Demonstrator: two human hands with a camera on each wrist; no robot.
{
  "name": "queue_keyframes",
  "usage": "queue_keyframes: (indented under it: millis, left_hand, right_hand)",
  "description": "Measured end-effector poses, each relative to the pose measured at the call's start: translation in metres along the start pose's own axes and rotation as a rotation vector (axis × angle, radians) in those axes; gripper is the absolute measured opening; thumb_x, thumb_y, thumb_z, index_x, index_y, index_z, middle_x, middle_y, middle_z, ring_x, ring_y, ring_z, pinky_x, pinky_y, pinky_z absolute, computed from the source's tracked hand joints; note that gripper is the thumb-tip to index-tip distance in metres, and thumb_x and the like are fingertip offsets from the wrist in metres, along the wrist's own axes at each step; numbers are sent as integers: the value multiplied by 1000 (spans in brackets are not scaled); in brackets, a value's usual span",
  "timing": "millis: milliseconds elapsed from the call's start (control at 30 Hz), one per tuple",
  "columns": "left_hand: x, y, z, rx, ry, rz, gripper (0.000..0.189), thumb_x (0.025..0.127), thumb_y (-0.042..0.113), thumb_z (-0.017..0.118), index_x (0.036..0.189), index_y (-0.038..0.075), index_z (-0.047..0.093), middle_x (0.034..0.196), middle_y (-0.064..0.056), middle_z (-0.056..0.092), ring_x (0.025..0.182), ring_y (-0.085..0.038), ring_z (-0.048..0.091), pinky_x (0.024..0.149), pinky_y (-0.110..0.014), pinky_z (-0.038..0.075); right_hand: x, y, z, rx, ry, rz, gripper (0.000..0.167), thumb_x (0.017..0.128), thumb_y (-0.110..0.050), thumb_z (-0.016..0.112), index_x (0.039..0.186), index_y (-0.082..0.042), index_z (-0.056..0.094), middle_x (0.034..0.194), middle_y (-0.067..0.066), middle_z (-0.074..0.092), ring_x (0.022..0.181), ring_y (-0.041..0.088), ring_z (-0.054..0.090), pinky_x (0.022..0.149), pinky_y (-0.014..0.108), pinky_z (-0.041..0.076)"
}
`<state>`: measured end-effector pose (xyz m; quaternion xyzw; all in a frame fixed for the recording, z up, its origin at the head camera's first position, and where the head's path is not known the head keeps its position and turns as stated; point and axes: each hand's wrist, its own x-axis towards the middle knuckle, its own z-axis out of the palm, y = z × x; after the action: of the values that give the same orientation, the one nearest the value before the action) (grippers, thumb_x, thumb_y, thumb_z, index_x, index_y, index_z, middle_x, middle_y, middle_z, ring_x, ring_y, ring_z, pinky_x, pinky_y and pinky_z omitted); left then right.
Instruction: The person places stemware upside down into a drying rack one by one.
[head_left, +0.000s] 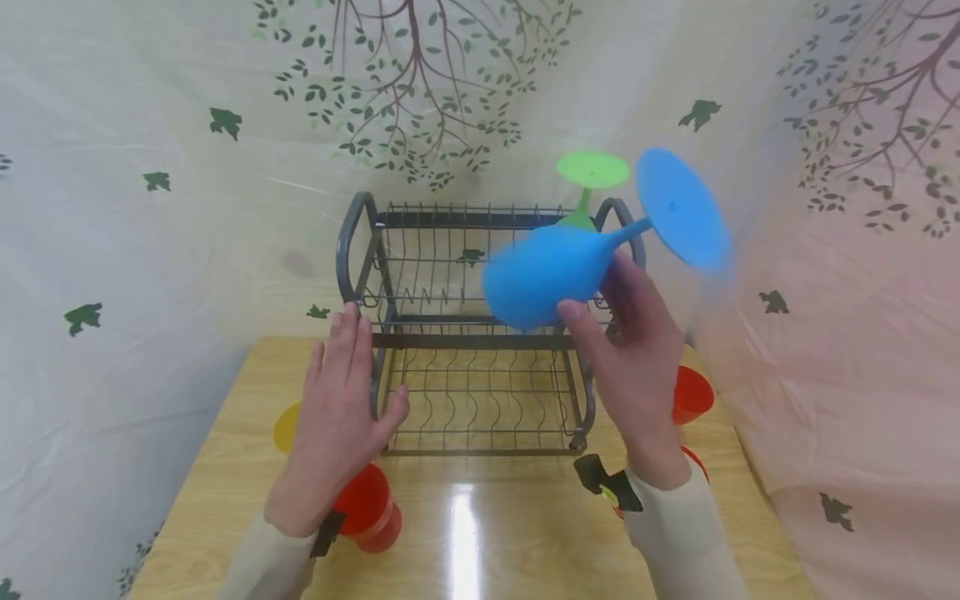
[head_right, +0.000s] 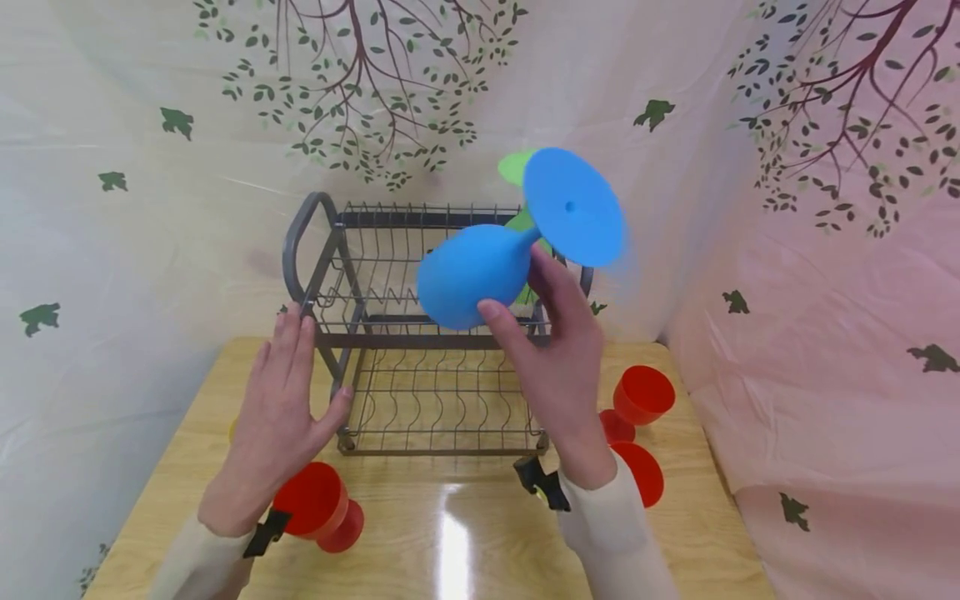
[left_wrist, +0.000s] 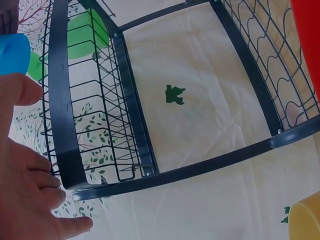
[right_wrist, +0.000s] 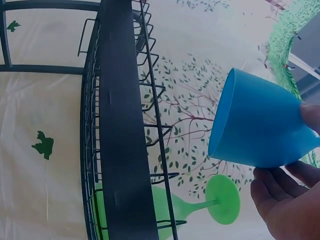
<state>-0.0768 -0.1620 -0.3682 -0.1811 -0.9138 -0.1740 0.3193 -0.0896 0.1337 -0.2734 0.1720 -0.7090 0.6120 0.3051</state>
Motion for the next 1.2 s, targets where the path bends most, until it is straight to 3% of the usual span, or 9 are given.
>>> queue_keyframes:
  millis: [167,367,567,900,1200]
  left_hand:
    - [0,-1,-2,-3,-1,-7,86,92,38,55,159,-8,26,169,-23,18,157,-37,15,118,-69,25]
    - [0,-2,-3,-3,-16,-10,87,91,36,59,159,-8,26,170,-22,18,157,-37,15,119,-67,25]
    - [0,-3,-5,12,-26,-7,87,91,35,60,158,-9,27,170,-22,18,156,-39,18,119,-67,26]
    - [0,-3,-5,15,-37,-1,88,90,32,63,159,-8,25,170,-22,18,156,-39,18,119,-66,26]
    - [1,-1,-6,-11,-26,5,85,91,34,59,157,-10,28,168,-25,21,155,-40,19,119,-66,26]
  right_hand:
    - [19,5,9,-46,-32,-8,62,94,-11,76,152,-13,53,147,-2,60,136,18,56,112,39,47]
    - [39,10,18,-134,-71,63,63,94,-24,78,151,-14,53,148,-5,58,136,12,55,113,37,45]
    - [57,18,26,-183,-149,125,69,93,-29,80,153,-13,50,153,1,54,139,16,52,115,37,43]
    - [70,33,35,-326,-256,129,71,95,-34,76,155,-9,47,155,8,51,140,23,52,114,40,45]
    - [76,43,37,-334,-345,126,70,95,-25,77,154,-5,46,157,12,48,141,28,50,114,43,44]
